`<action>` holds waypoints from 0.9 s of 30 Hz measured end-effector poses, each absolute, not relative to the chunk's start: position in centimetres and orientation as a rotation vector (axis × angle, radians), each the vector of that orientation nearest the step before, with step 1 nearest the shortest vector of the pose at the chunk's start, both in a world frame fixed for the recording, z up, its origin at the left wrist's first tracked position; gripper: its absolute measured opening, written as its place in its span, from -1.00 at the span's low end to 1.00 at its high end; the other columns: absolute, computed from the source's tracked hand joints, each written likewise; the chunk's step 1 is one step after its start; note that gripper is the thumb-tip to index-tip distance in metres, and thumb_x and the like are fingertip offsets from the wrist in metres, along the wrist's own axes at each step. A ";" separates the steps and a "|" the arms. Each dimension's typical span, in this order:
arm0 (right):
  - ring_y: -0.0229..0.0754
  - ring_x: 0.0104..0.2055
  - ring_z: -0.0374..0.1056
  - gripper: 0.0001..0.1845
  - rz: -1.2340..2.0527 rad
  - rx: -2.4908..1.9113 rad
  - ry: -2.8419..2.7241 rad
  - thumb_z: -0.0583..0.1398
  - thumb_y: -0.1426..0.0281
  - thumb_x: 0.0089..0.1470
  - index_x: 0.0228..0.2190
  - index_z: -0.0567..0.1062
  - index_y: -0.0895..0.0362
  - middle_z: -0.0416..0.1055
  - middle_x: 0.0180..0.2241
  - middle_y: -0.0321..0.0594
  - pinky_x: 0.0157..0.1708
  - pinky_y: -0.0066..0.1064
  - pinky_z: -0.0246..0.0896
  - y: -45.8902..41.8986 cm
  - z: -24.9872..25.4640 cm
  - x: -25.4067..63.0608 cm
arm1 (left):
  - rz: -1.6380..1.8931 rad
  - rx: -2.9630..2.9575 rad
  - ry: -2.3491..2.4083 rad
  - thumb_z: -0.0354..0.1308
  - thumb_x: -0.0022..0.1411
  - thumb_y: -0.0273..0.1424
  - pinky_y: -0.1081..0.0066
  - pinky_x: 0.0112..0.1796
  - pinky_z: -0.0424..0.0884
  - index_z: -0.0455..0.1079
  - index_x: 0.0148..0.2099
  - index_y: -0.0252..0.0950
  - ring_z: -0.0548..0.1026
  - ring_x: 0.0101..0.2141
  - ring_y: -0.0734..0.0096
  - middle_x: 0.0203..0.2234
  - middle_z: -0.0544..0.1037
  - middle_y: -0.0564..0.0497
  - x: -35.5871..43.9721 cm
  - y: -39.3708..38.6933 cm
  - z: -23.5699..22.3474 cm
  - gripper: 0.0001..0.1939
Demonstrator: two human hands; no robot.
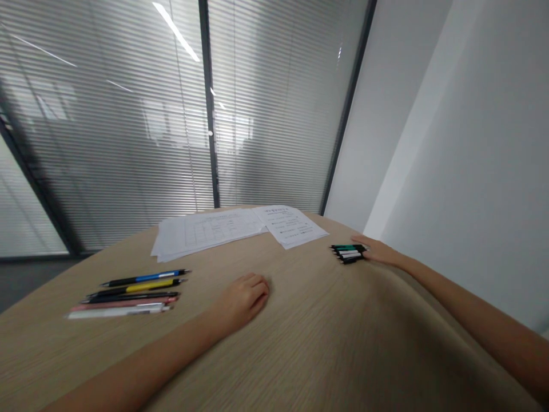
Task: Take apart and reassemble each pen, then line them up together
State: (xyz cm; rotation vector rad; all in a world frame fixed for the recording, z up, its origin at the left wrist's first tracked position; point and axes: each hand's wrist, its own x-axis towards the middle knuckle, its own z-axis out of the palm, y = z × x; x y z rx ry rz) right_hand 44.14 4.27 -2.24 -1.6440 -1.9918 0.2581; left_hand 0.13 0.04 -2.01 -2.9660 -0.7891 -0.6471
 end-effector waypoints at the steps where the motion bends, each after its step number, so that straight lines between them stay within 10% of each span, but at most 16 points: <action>1: 0.02 0.08 0.06 -0.39 0.243 -1.628 -2.067 0.16 0.21 -0.29 -0.12 0.37 0.16 0.23 0.01 -0.16 0.10 -0.18 -0.20 4.0 -2.0 43.6 | -0.641 -2.967 -0.790 -0.12 0.16 -0.49 0.39 -0.31 0.32 0.28 -0.38 -0.34 0.37 -0.36 0.39 -0.42 0.41 -0.07 0.1 0.0 -2.0 -0.83; 27: 0.02 0.10 0.00 -0.13 0.216 -1.736 -2.705 0.12 0.43 -0.39 0.07 0.09 0.34 0.06 0.09 0.06 0.08 -0.23 -0.19 5.4 0.1 36.5 | -0.627 -2.951 -0.795 -0.13 0.16 -0.49 0.39 -0.32 0.31 0.29 -0.38 -0.35 0.37 -0.37 0.38 -0.43 0.41 -0.07 0.2 -0.1 -1.9 -0.82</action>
